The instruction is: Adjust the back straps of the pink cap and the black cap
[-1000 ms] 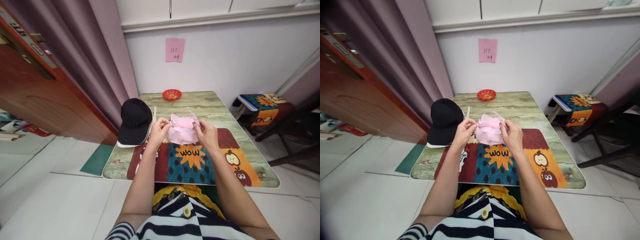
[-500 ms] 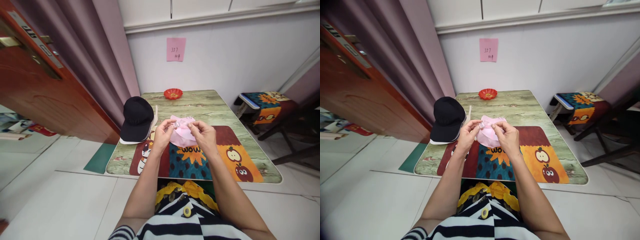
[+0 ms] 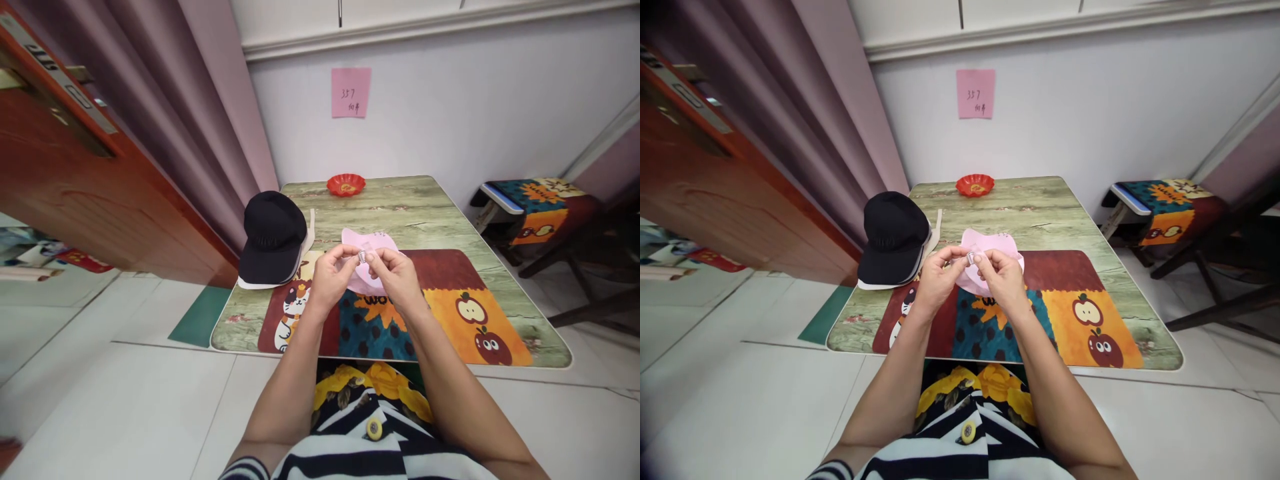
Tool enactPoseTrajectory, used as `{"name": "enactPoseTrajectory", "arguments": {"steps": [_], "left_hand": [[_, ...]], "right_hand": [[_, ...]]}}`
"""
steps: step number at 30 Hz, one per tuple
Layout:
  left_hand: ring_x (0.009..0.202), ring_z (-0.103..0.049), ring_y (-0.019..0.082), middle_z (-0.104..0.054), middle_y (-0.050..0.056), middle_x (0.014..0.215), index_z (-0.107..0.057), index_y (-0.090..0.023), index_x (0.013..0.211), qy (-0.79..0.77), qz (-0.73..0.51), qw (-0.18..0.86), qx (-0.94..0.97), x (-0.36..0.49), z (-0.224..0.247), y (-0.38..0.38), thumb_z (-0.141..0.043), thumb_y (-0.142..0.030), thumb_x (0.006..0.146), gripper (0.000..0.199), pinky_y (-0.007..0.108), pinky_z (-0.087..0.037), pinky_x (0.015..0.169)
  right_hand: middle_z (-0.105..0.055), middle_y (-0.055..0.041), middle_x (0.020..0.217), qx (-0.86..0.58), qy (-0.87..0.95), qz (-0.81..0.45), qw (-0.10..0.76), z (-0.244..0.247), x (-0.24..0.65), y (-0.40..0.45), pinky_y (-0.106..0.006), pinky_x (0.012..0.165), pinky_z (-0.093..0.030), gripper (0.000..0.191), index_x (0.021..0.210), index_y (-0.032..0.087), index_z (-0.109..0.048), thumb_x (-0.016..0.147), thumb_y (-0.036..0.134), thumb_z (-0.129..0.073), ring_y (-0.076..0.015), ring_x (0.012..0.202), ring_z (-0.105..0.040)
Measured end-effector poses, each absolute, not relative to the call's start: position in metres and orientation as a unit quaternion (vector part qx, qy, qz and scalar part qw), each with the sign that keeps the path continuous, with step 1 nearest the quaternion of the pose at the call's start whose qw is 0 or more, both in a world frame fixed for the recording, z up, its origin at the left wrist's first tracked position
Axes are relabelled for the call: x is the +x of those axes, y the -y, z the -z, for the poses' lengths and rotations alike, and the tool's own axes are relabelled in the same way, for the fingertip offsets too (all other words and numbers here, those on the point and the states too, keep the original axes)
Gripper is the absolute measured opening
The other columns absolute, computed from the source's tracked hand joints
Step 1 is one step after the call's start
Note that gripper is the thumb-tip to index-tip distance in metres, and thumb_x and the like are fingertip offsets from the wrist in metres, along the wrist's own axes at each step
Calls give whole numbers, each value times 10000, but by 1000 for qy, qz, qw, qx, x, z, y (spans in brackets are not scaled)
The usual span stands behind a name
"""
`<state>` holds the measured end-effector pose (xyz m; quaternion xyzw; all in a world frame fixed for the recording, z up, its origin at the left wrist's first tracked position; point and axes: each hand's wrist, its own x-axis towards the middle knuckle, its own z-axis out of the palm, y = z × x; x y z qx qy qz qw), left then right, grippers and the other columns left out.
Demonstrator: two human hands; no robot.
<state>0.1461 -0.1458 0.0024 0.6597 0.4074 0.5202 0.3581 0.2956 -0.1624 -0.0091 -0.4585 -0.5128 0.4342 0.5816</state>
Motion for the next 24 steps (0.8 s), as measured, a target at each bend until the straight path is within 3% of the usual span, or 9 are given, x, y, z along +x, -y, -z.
{"name": "enactPoseTrajectory", "arguments": {"steps": [6, 11, 17, 20, 24], "left_hand": [[1099, -613, 240, -727, 63, 1119, -696, -218, 1111, -433, -452, 92, 774, 148, -8, 154, -709, -224, 847, 265, 400, -439, 1001], [1005, -628, 234, -744, 75, 1070, -689, -209, 1153, -429, -430, -28, 794, 153, -8, 156, -636, -281, 930, 241, 365, -473, 918], [992, -656, 230, -745, 75, 1051, -706, -236, 1089, -422, -459, 21, 782, 154, -8, 159, -604, -259, 942, 180, 346, -488, 899], [860, -659, 193, -728, 67, 1010, -709, -233, 1058, -417, -492, 94, 758, 153, -10, 159, -648, -257, 913, 159, 326, -516, 843], [681, -628, 119, -691, 56, 1005, -712, -207, 1030, -417, -540, 196, 704, 155, -10, 159, -706, -278, 868, 177, 250, -536, 657]], "right_hand": [[-585, 22, 579, -466, 479, -436, 602, 8, 295, 161, -257, 555, -425, 354, 729, 192, -665, 778, 533, -743, -121, 550, -516], [-585, 24, 585, -460, 493, -426, 603, 10, 296, 162, -256, 547, -415, 357, 737, 195, -658, 801, 540, -725, -119, 547, -511], [-580, 23, 582, -461, 511, -408, 600, 5, 296, 165, -257, 563, -434, 354, 720, 197, -649, 820, 532, -709, -121, 549, -526], [-568, 19, 581, -470, 510, -393, 605, 2, 298, 167, -263, 562, -440, 391, 724, 199, -651, 860, 565, -644, -126, 546, -525], [-516, 45, 565, -481, 501, -374, 614, 6, 302, 166, -246, 520, -388, 406, 943, 194, -695, 905, 582, -581, -111, 506, -467]]}}
